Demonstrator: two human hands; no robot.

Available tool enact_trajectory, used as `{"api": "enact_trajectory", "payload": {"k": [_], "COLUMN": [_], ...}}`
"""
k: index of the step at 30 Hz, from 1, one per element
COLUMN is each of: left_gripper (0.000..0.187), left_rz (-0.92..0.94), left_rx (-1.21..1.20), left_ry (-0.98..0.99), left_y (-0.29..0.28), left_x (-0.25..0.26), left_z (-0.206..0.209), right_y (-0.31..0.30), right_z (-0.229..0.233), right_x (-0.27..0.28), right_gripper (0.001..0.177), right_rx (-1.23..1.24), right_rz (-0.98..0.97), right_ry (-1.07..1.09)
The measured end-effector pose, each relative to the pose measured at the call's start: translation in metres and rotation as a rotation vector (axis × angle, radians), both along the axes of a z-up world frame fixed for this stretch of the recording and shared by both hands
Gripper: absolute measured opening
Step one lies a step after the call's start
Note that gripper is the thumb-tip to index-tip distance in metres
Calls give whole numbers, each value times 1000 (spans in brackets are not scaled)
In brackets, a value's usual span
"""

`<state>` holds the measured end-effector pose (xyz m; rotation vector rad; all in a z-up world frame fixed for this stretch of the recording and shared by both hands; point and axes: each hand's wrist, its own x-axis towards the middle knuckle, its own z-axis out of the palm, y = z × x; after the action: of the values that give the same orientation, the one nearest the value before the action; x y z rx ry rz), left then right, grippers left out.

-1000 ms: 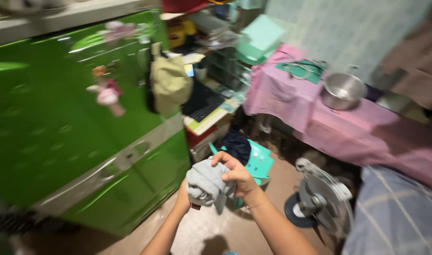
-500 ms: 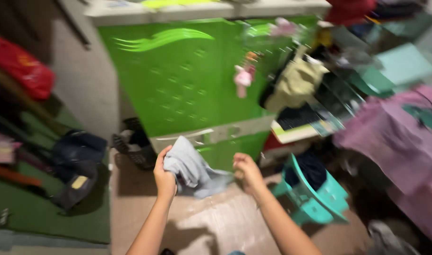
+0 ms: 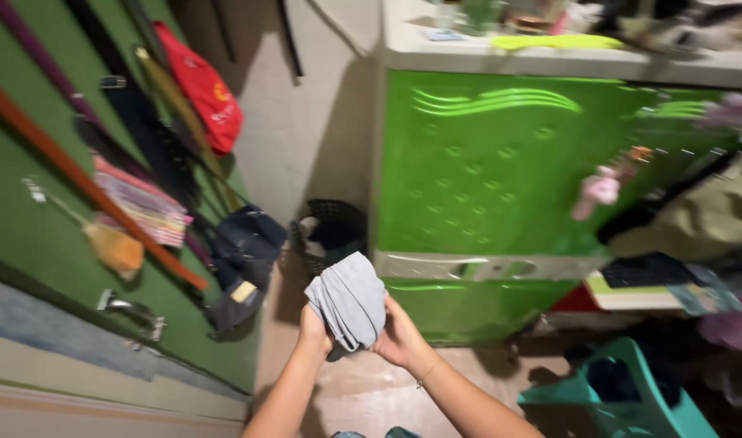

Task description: Picking up clothes and hanging them on a rack.

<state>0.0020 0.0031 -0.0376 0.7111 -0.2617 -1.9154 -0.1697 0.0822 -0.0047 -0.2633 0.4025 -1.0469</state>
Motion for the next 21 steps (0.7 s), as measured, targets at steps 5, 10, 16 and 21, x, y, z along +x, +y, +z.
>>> {"api": "enact_trajectory", "payload": {"k": [5, 10, 16, 21], "left_gripper": [53, 52, 57, 54], "left_rz": [128, 223, 40, 37], "left_rx": [-104, -106, 111, 161], "left_ry": [-51, -97, 0, 12], "left_y": [-41, -69, -72, -114], "left_x": [64, 117, 124, 124], "left_z": [12, -1, 15, -56], "right_y": [-50, -88, -110, -135], "right_z": [38, 39, 39, 36], "right_x": [50, 79, 98, 94], "right_gripper": [63, 57, 58, 59], "right_rx": [179, 136, 162, 181], "right_rz": [-81, -99, -9, 17], "right_ry": [-6, 23, -10, -116]}}
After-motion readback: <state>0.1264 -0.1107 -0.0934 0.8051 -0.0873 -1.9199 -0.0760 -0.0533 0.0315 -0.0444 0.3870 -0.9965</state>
